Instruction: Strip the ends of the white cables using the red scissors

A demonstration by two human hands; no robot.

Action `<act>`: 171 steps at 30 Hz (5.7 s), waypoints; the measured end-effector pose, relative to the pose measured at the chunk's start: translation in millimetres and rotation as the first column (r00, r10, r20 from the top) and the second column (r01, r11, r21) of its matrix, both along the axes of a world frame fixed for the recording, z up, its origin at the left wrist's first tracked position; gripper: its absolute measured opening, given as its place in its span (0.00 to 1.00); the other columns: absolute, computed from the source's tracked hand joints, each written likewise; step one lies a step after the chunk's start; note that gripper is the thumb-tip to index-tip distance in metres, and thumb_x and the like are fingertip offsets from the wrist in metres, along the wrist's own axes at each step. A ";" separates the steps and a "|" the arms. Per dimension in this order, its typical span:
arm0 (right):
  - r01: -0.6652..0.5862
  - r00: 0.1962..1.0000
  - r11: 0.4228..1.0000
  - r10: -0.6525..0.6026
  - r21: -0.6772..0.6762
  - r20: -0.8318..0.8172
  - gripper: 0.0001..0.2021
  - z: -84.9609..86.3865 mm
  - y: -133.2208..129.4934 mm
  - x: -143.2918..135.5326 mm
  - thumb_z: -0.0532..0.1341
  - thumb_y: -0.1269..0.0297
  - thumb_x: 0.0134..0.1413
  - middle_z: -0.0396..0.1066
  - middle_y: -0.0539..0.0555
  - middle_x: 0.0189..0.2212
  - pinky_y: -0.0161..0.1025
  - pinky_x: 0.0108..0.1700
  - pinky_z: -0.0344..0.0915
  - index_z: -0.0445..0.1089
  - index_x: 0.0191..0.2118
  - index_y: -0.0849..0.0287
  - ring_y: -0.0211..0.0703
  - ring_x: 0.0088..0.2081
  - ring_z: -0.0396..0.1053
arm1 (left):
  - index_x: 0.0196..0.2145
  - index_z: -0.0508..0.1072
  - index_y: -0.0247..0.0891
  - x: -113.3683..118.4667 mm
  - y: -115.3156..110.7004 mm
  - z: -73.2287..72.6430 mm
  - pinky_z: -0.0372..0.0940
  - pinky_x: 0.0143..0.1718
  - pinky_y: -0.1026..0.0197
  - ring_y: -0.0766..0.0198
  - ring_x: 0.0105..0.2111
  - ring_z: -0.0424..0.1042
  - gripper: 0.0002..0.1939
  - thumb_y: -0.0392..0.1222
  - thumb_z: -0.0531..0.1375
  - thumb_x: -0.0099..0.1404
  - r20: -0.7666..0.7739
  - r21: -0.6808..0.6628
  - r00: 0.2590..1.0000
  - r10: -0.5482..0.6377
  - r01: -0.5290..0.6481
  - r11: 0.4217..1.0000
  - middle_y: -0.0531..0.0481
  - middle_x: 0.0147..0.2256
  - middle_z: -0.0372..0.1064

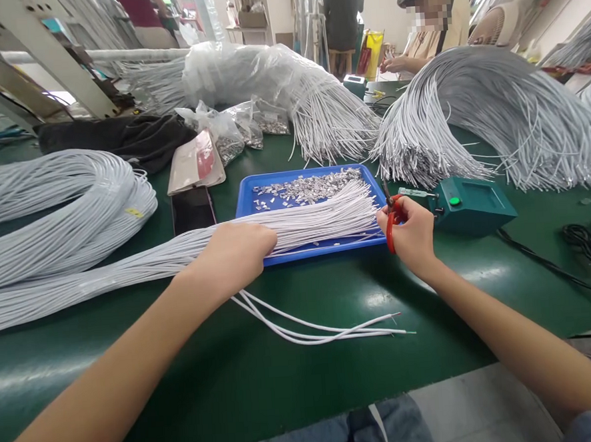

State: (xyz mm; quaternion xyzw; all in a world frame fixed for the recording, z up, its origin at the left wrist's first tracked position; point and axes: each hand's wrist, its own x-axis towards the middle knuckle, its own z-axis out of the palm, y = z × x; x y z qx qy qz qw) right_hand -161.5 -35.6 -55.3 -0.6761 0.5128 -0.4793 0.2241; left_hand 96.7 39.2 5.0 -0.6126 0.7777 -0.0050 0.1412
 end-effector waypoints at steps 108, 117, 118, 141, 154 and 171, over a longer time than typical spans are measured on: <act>-0.640 0.747 0.685 0.448 0.349 0.492 0.19 8.7 37.3 13.6 0.74 0.57 0.35 0.73 0.51 0.24 0.38 0.33 0.70 0.64 0.25 0.59 0.40 0.27 0.70 | 0.24 0.75 0.30 -76.1 9.7 -76.3 0.62 0.20 0.69 0.68 0.17 0.69 0.14 0.44 0.72 0.47 -0.805 0.434 -0.372 0.462 0.162 0.886 0.50 0.18 0.70; -0.649 0.739 0.690 0.470 0.322 0.483 0.18 7.4 37.9 12.0 0.73 0.59 0.37 0.72 0.50 0.23 0.37 0.30 0.70 0.63 0.25 0.59 0.39 0.25 0.70 | 0.25 0.76 0.30 -74.6 8.7 -79.3 0.61 0.21 0.71 0.68 0.19 0.71 0.12 0.42 0.69 0.53 -0.818 0.405 -0.353 0.455 0.210 0.890 0.51 0.19 0.70; -0.652 0.736 0.689 0.474 0.318 0.482 0.18 7.6 37.8 11.9 0.73 0.59 0.37 0.72 0.50 0.23 0.37 0.30 0.70 0.63 0.25 0.59 0.39 0.25 0.70 | 0.24 0.75 0.30 -74.5 8.8 -79.2 0.61 0.21 0.71 0.68 0.19 0.72 0.12 0.42 0.69 0.54 -0.819 0.404 -0.348 0.456 0.213 0.889 0.51 0.19 0.69; -0.634 0.766 0.773 0.621 -0.033 -0.165 0.07 10.3 28.9 1.6 0.63 0.72 0.47 0.71 0.54 0.34 0.41 0.38 0.66 0.63 0.30 0.57 0.45 0.37 0.68 | 0.29 0.79 0.32 -70.8 15.5 -52.2 0.63 0.22 0.66 0.72 0.19 0.65 0.09 0.42 0.66 0.59 -0.937 0.072 -0.340 0.076 0.024 0.997 0.51 0.25 0.65; -0.667 0.717 0.745 0.649 0.019 -0.254 0.08 12.6 34.1 2.1 0.63 0.72 0.46 0.70 0.56 0.36 0.41 0.41 0.67 0.62 0.32 0.58 0.47 0.41 0.68 | 0.31 0.80 0.33 -68.1 11.1 -51.4 0.60 0.19 0.70 0.71 0.21 0.63 0.05 0.35 0.63 0.61 -0.975 -0.124 -0.185 -0.121 0.007 0.992 0.48 0.25 0.67; -0.662 0.724 0.746 0.661 0.070 -0.198 0.06 15.3 35.9 1.0 0.62 0.73 0.46 0.69 0.54 0.34 0.39 0.39 0.65 0.63 0.31 0.59 0.45 0.39 0.67 | 0.30 0.79 0.34 -67.9 17.7 -46.1 0.60 0.21 0.68 0.70 0.22 0.65 0.03 0.31 0.64 0.59 -0.942 -0.335 0.040 -0.333 -0.099 0.937 0.49 0.24 0.70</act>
